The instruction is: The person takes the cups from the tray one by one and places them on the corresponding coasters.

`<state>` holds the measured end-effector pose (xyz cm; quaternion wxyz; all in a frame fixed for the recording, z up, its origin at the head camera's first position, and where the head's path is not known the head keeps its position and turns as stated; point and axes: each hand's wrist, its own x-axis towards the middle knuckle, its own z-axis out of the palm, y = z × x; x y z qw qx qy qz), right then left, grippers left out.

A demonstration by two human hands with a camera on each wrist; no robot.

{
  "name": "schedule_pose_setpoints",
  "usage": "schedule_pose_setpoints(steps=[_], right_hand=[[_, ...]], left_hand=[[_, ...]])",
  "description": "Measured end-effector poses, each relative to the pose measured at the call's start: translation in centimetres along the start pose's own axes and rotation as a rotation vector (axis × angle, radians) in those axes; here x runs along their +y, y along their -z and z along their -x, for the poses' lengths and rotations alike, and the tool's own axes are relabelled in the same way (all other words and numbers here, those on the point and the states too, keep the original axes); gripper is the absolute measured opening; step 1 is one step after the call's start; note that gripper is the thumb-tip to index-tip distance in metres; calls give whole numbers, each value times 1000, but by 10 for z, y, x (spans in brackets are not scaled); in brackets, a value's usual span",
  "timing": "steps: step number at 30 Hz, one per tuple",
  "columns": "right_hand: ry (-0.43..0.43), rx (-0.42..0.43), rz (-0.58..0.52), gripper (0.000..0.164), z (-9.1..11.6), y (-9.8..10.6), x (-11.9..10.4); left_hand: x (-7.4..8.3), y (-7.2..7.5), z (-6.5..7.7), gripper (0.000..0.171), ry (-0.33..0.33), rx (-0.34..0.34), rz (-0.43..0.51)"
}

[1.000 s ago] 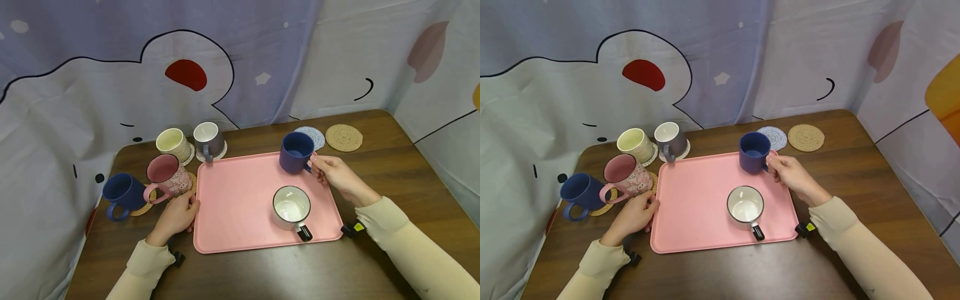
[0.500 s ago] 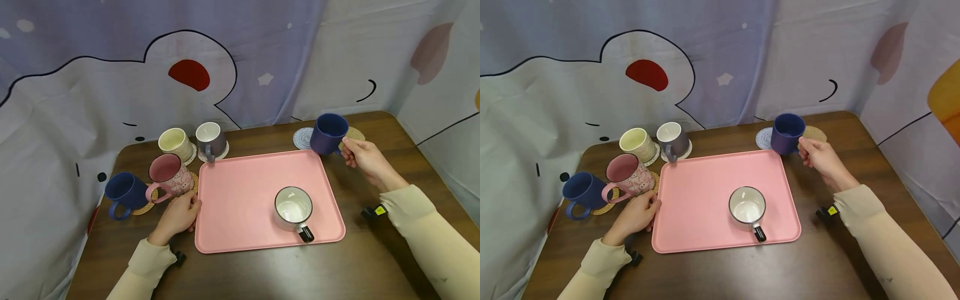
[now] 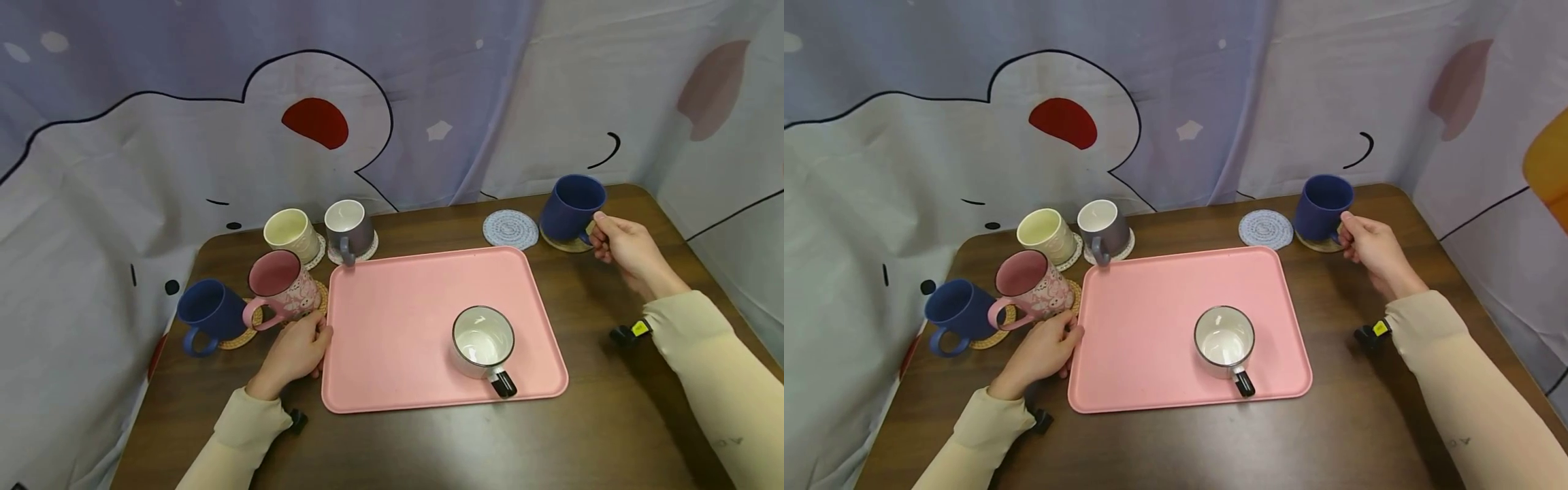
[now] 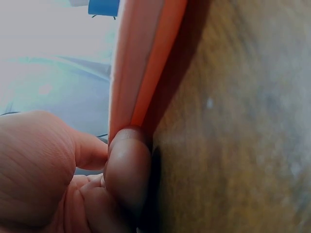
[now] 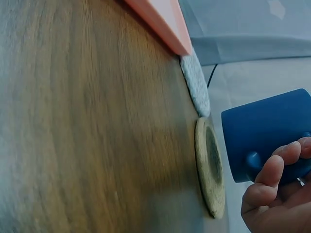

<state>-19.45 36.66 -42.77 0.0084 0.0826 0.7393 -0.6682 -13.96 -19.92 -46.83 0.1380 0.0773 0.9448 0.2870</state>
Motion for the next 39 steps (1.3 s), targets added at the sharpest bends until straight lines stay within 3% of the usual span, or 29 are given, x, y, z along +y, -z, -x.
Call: schedule_pose_setpoints(steps=[13, 39], right_hand=[[-33, 29, 43, 40, -6, 15, 7], [-44, 13, 45, 40, -6, 19, 17]], left_hand=[[-1, -1, 0, 21, 5, 0, -5], [2, 1, 1, 20, 7, 7, -11]])
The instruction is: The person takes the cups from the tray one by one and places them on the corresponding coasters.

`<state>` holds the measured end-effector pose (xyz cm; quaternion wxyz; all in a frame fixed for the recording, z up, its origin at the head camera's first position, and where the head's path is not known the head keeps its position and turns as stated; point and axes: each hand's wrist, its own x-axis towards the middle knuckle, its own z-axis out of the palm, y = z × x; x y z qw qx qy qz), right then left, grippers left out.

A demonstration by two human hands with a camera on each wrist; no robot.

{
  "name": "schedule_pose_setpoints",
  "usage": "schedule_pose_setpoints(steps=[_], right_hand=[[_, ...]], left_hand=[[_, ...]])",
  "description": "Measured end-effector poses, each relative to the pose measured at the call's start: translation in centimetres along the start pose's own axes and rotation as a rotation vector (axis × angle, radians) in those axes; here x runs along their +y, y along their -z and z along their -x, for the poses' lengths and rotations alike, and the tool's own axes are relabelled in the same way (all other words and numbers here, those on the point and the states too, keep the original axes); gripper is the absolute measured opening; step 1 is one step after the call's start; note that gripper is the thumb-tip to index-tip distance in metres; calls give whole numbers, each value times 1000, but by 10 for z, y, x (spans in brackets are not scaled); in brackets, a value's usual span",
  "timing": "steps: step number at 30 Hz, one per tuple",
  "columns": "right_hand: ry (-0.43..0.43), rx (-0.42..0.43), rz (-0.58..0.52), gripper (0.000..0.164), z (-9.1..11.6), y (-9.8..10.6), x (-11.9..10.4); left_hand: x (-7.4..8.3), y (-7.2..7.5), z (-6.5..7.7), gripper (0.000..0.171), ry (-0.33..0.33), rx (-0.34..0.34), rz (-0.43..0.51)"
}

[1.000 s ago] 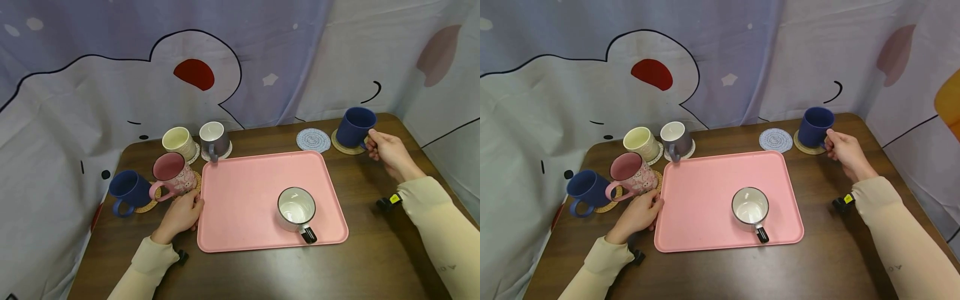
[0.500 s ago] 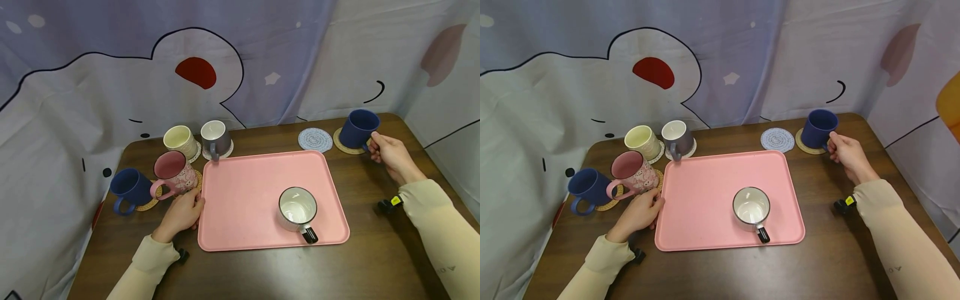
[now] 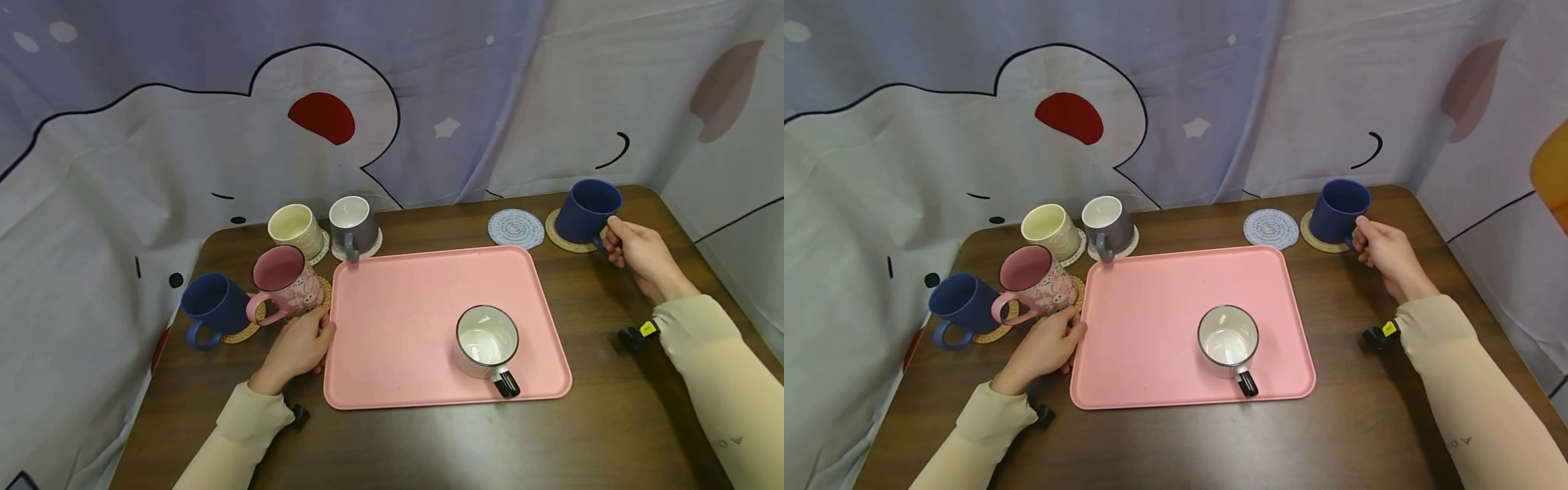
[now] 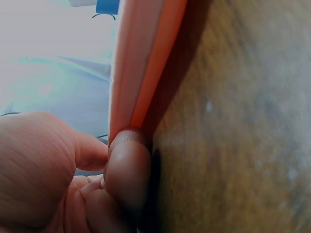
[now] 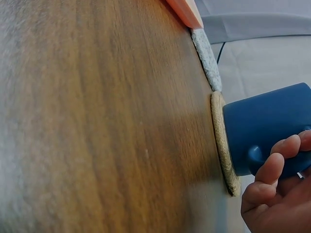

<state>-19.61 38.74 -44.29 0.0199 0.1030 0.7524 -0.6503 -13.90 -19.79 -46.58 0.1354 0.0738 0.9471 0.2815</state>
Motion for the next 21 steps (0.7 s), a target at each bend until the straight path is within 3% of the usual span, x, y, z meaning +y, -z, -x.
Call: schedule_pose_setpoints(steps=[21], right_hand=[[-13, -16, 18, 37, 2, 3, -1]], left_hand=[[-1, -1, 0, 19, 6, -6, 3]])
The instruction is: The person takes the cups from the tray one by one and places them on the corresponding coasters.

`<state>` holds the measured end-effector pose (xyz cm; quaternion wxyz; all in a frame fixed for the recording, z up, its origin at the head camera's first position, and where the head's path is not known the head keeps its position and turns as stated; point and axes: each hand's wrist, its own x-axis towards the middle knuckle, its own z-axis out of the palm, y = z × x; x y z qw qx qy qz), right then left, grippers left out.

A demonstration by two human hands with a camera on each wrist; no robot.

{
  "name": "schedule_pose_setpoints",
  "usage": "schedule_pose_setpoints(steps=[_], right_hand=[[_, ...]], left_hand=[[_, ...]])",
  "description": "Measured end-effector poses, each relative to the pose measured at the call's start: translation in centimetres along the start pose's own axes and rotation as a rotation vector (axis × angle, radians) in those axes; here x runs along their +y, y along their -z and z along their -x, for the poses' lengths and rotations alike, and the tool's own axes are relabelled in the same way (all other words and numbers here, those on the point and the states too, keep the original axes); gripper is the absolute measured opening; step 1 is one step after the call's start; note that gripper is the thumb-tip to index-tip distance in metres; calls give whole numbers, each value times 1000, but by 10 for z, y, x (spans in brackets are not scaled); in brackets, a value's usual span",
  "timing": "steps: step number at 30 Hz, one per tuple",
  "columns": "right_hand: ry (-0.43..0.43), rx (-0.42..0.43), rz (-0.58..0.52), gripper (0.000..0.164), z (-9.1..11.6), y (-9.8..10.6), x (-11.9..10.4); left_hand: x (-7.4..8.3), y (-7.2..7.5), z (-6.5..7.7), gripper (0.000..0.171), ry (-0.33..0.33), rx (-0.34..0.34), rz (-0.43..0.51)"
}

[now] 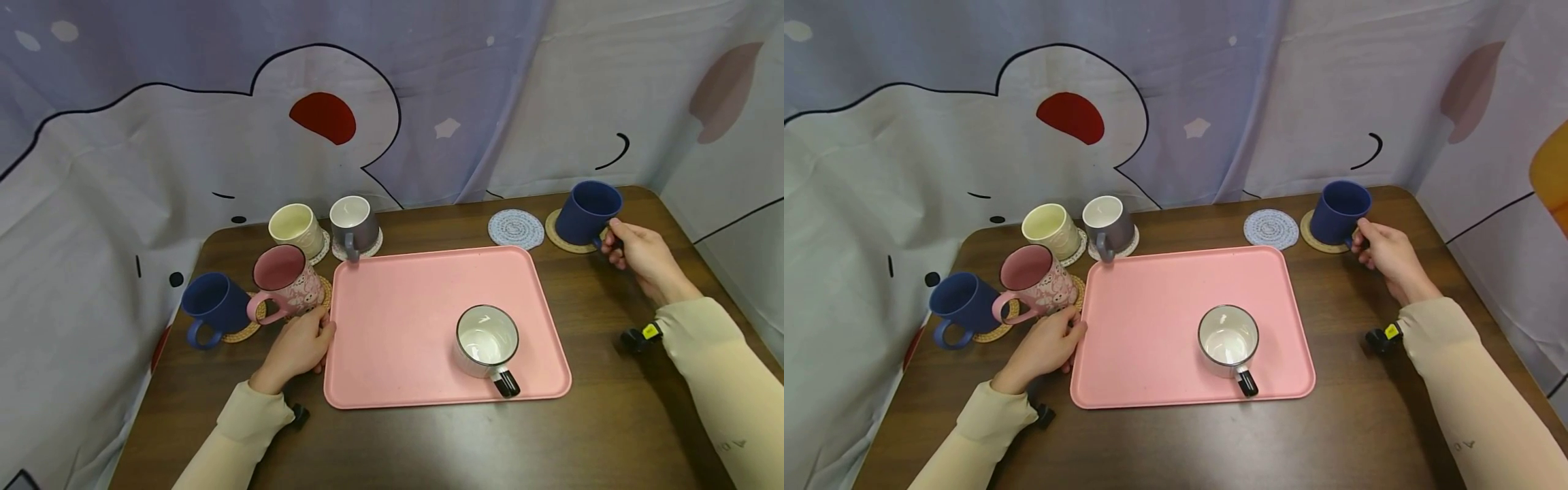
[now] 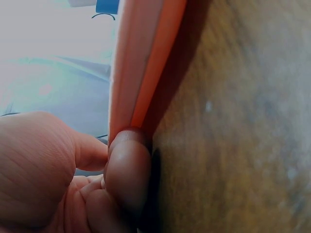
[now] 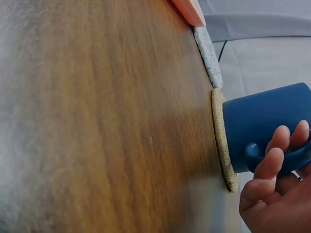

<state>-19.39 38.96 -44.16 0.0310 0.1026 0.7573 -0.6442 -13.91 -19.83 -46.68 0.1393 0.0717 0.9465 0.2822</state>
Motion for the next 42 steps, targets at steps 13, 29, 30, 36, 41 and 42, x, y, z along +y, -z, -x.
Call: schedule_pose_setpoints(steps=[13, 29, 30, 36, 41, 42], right_hand=[[90, 84, 98, 34, 13, 3, -1], [162, 296, 226, 25, 39, -1, -10], [174, 310, 232, 25, 42, -3, -11], [249, 304, 328, 24, 58, -18, -12], [316, 272, 456, 23, 72, -36, -10], [323, 260, 472, 21, 75, -41, -9]], left_hand=[[0, -1, 0, 19, 6, 2, -8], [0, 0, 0, 19, 10, -4, -3], [0, 0, 0, 19, 11, -5, -1], [1, 1, 0, 19, 8, -10, 5], [0, 0, 0, 18, 6, -8, 1], [0, 0, 0, 19, 7, -8, 1]])
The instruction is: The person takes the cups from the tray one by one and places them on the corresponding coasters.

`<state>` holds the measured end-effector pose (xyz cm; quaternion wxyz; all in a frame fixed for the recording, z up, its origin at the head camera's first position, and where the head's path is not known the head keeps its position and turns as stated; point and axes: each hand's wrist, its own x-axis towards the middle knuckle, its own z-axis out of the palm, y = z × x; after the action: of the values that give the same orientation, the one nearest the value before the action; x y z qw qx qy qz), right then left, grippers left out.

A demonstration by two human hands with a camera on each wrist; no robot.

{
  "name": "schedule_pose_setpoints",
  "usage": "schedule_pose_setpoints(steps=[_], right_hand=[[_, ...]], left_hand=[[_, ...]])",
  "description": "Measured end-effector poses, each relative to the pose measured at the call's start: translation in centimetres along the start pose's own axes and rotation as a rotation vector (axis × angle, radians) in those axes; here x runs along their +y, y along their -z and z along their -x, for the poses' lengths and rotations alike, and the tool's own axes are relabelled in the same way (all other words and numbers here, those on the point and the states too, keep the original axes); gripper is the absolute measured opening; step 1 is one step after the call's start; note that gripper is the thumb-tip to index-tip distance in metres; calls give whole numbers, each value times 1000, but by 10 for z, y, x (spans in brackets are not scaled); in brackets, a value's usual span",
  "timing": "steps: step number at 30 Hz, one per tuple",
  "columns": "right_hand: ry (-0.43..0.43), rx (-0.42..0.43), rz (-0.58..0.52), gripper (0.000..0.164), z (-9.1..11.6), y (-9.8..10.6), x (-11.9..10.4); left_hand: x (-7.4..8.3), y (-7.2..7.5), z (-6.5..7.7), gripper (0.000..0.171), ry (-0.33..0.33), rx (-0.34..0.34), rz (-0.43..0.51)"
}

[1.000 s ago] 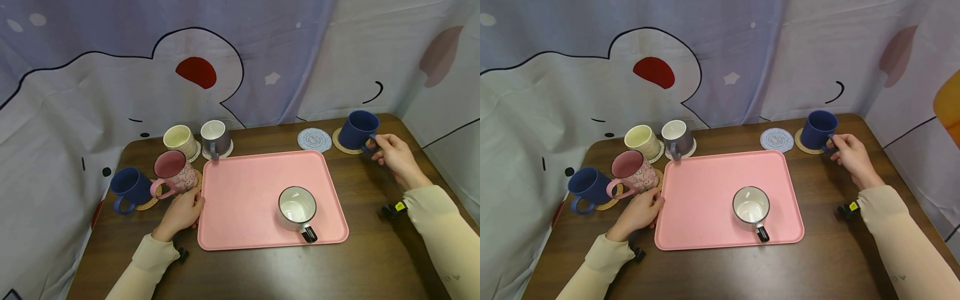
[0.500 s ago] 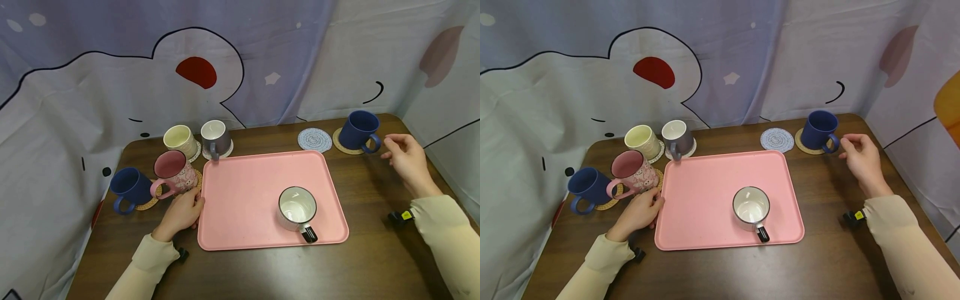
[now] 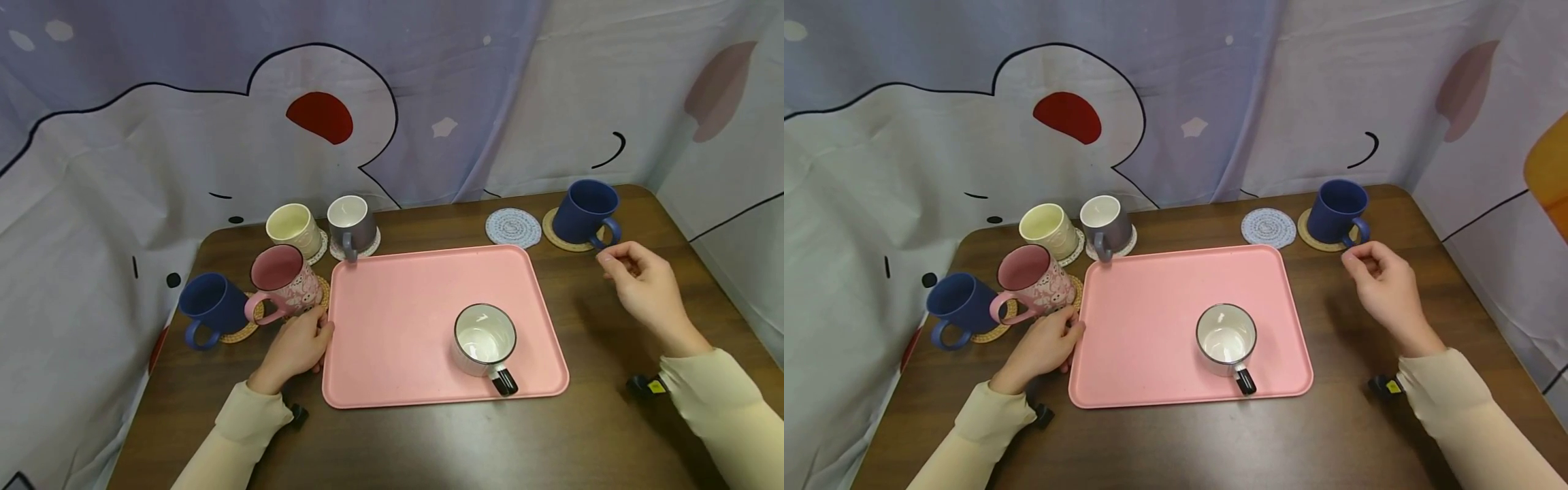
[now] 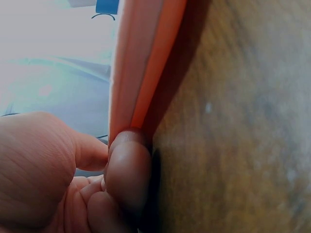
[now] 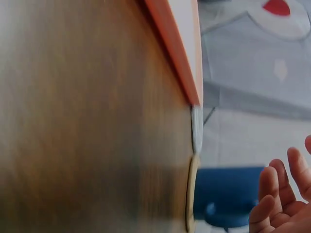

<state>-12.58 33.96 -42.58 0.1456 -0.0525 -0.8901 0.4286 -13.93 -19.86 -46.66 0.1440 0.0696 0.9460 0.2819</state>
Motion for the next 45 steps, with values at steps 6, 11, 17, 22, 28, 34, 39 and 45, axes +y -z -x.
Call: schedule_pose_setpoints(steps=[6, 11, 17, 22, 28, 34, 39, 45], right_hand=[[58, -124, 30, 12, 31, -19, -22], [141, -256, 3, 5, 60, -34, -39], [212, -362, -87, 5, 89, -51, -48], [238, -420, -167, 7, 111, -64, -53], [142, -533, -346, 8, 129, -73, -58], [161, -571, -410, 11, 140, -78, -62], [159, -612, -411, 16, 147, -80, -69], [76, -653, -418, 26, 152, -82, -76]], left_hand=[[0, 0, 0, 18, 2, -3, 9], [1, 0, 1, 18, 2, -1, 9], [2, 0, 0, 18, -7, 8, 6], [2, 0, 0, 18, 0, 1, 12], [2, -1, 0, 18, 0, 4, 8], [-1, -4, -1, 19, -36, 51, -25], [-1, -4, -1, 19, -39, 52, -25], [-1, -4, -1, 19, -36, 48, -22]])
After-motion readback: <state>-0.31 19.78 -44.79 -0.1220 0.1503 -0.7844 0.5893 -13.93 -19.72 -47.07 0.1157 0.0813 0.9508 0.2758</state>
